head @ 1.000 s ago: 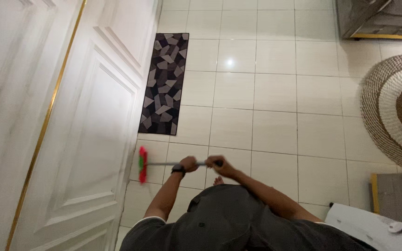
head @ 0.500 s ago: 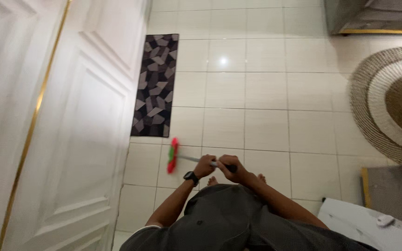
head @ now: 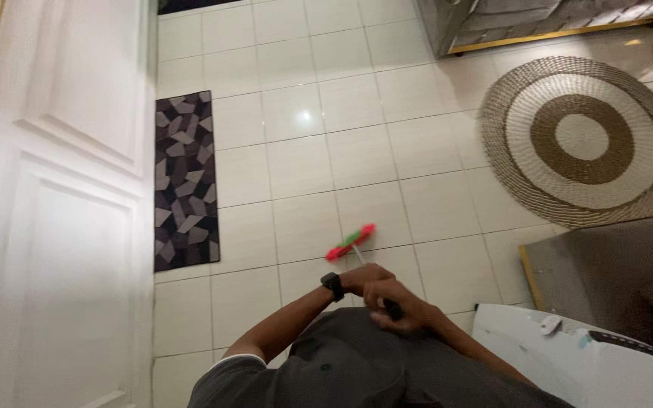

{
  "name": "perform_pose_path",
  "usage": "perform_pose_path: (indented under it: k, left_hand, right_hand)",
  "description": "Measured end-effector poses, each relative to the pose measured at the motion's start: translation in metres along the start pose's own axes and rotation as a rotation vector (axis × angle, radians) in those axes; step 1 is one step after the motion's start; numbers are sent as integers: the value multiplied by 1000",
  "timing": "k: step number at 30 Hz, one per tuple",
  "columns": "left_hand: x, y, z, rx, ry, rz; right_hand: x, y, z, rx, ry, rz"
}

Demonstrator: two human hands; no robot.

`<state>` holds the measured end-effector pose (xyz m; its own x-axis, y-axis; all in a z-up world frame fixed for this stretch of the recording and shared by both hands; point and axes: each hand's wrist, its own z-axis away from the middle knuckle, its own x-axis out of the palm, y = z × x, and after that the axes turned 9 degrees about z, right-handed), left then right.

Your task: The person sweeps the tiled floor using a broom, moving debris into a pile and then sweeping into a dustpan.

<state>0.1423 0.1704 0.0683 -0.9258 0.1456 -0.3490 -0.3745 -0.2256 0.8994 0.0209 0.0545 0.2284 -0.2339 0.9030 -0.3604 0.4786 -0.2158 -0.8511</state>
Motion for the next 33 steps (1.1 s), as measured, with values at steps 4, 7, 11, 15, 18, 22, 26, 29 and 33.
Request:
perform_pose_path:
  k: [4, 7, 11, 15, 18, 22, 26, 29, 33]
  left_hand:
    - [22, 1, -35, 93, 0, 138]
    - [43, -5, -49, 96, 108, 109]
    - [54, -14, -65, 123, 141, -17]
    - [35, -25, -93, 114, 163, -317]
    - [12, -26, -113, 267, 253, -223]
    - [-21, 5, -113, 372, 223, -129]
    - [-46, 32, -118, 385, 223, 27]
    - [-38, 8, -123, 128, 198, 43]
    - [-46, -51, -119, 111, 272, -136]
  right_hand:
    - [-23, 3, 39, 101, -136, 12]
    - [-27, 20, 68, 70, -113, 133]
    - [-16, 63, 106, 47, -42, 216]
    - [-19, 110, 108, -51, 122, 265]
    - [-41, 128, 85, -86, 293, 322]
    - [-79, 119, 56, 68, 273, 298]
    - [-89, 63, 46, -113, 480, 350]
    - [-82, 63, 48, -148, 445, 452]
    - [-44, 137, 51, -19, 203, 505]
